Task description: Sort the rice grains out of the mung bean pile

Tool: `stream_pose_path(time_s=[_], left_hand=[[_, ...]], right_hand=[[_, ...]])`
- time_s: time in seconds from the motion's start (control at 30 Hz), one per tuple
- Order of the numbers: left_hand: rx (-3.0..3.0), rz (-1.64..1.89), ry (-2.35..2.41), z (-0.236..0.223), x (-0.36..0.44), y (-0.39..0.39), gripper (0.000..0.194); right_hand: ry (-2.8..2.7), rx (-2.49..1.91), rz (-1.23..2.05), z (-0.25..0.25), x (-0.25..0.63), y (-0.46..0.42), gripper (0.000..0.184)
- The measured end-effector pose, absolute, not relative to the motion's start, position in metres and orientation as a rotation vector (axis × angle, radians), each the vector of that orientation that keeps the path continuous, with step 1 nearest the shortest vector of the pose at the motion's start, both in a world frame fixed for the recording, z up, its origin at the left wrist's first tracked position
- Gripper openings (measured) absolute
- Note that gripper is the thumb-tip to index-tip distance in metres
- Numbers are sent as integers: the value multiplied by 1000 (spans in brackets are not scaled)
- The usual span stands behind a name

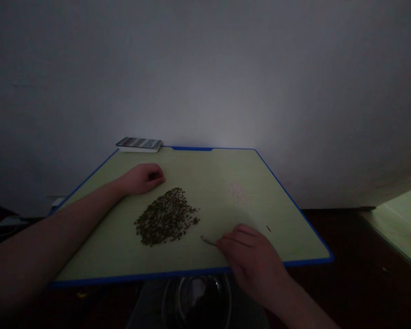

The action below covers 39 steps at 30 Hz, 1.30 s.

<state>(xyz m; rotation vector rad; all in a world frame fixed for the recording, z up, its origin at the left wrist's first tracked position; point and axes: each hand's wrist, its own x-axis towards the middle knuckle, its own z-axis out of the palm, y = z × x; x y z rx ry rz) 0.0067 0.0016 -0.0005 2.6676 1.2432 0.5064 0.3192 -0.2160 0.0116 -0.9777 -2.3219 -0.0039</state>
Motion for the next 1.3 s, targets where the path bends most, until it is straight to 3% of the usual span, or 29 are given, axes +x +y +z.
stream_pose_path(time_s=[0.5,0.9,1.03,1.13,1.3], left_hand=[[2659,501,1241,-1,6,2,27],[2664,507,1239,-1,7,2,26],[2652,505,1237,-1,6,2,27],[2651,501,1243,0,6,1,28],[2647,499,1250,0,6,1,28]], right_hand=[[-2378,-835,255,10,308,-210,25],[-2293,-730,100,9,307,-237,24],[-1921,-959,292,0,316,-235,21],[-1618,-1119,475,-12,323,-228,9],[-1274,-940,906,-22,333,-200,11]])
